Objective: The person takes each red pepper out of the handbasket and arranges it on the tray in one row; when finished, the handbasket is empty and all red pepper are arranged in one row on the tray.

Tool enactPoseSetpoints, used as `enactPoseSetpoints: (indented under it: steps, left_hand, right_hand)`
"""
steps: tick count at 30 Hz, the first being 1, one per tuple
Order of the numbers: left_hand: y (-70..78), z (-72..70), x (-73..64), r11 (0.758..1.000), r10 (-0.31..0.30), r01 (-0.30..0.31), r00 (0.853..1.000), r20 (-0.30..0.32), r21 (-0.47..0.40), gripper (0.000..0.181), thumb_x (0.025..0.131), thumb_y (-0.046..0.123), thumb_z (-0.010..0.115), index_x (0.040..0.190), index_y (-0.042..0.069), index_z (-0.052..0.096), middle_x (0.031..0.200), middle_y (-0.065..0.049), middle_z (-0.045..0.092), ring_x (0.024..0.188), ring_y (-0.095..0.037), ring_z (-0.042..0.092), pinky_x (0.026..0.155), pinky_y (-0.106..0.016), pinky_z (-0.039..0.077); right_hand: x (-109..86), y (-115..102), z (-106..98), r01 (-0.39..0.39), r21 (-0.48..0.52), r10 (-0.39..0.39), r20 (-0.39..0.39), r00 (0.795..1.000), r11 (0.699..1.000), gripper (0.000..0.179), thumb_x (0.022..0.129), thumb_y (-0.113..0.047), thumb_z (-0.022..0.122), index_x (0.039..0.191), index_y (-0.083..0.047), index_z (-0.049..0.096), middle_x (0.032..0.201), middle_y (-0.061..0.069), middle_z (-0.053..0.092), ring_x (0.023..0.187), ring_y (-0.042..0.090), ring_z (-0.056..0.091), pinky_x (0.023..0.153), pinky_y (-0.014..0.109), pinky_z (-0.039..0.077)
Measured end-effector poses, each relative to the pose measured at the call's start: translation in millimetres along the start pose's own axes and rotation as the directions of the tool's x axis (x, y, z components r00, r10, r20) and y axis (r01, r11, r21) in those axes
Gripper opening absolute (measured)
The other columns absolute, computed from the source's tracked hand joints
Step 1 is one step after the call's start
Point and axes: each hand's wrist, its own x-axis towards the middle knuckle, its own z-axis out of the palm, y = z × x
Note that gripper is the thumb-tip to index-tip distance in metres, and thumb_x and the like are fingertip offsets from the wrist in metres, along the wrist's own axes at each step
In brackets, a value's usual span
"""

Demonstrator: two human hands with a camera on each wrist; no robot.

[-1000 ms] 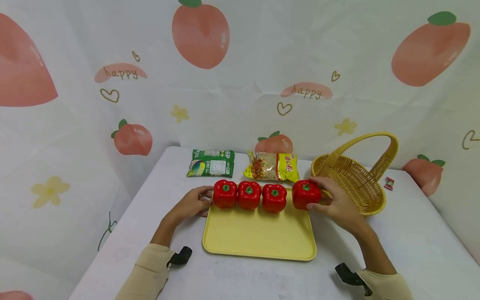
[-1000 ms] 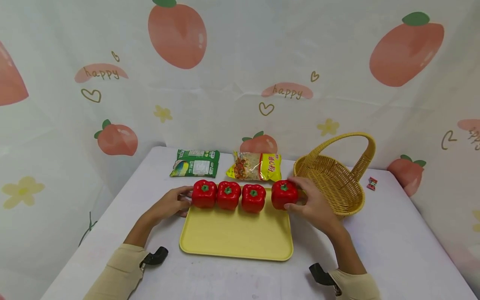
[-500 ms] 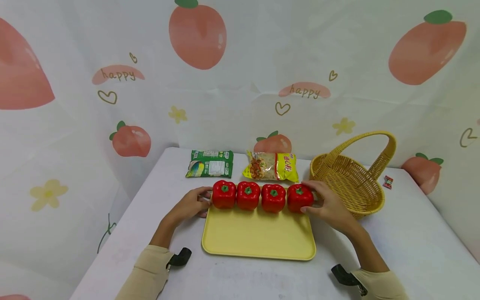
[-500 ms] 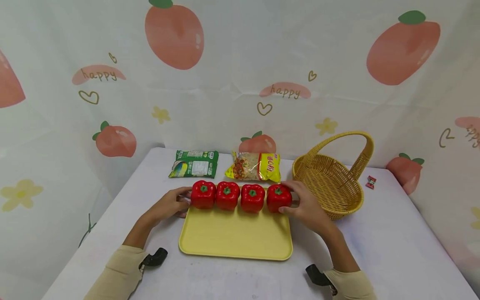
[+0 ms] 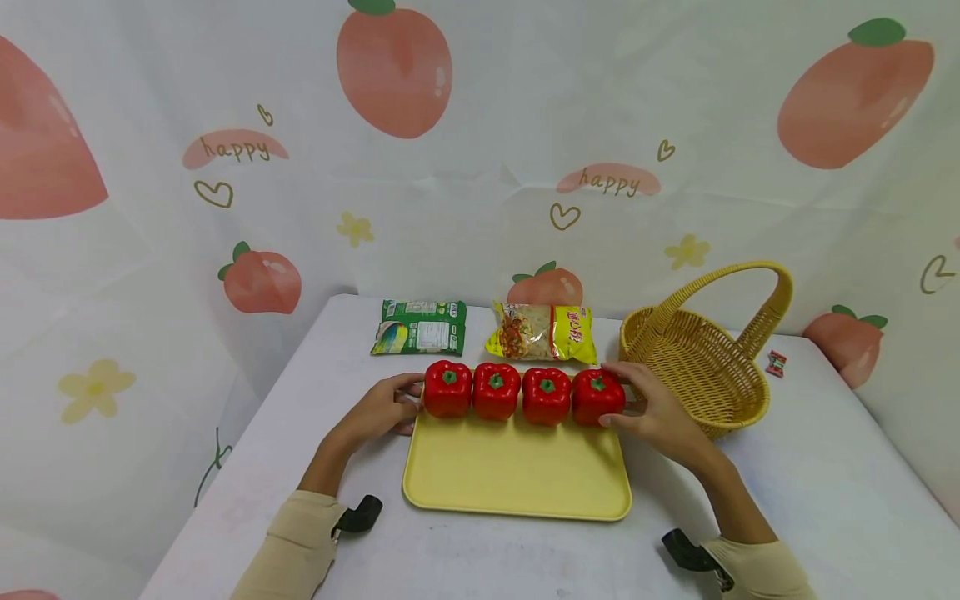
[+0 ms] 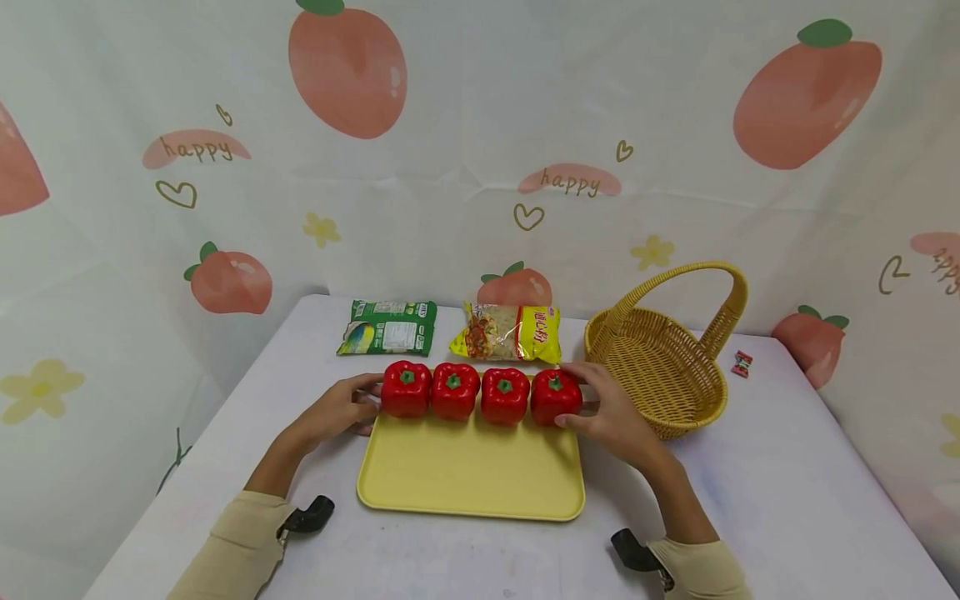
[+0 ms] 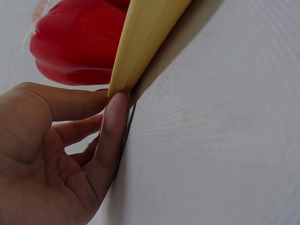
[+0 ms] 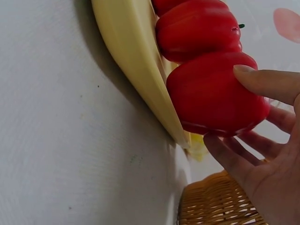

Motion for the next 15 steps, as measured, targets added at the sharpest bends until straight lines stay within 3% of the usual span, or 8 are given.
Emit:
enactPoseSetpoints:
  steps: [15]
  left_hand:
    - [-1.7, -1.5, 0.4, 1.0, 0.015, -0.015, 1.0, 0.021, -0.018, 0.06, 0.094, 0.004, 0.065, 0.153, 0.004, 0.052, 0.132, -0.018, 0.06, 0.105, -0.025, 0.067, 0.077, -0.035, 0.067]
  right_hand:
    - [-2.7, -1.7, -1.1, -0.023, 0.009, 0.023, 0.016, 1.0, 1.0, 0.079, 0.088, -0.02, 0.087, 0.155, -0.006, 0.049, 0.151, 0.018, 0.051, 0.127, 0.04, 0.059, 0.103, 0.056, 0.057]
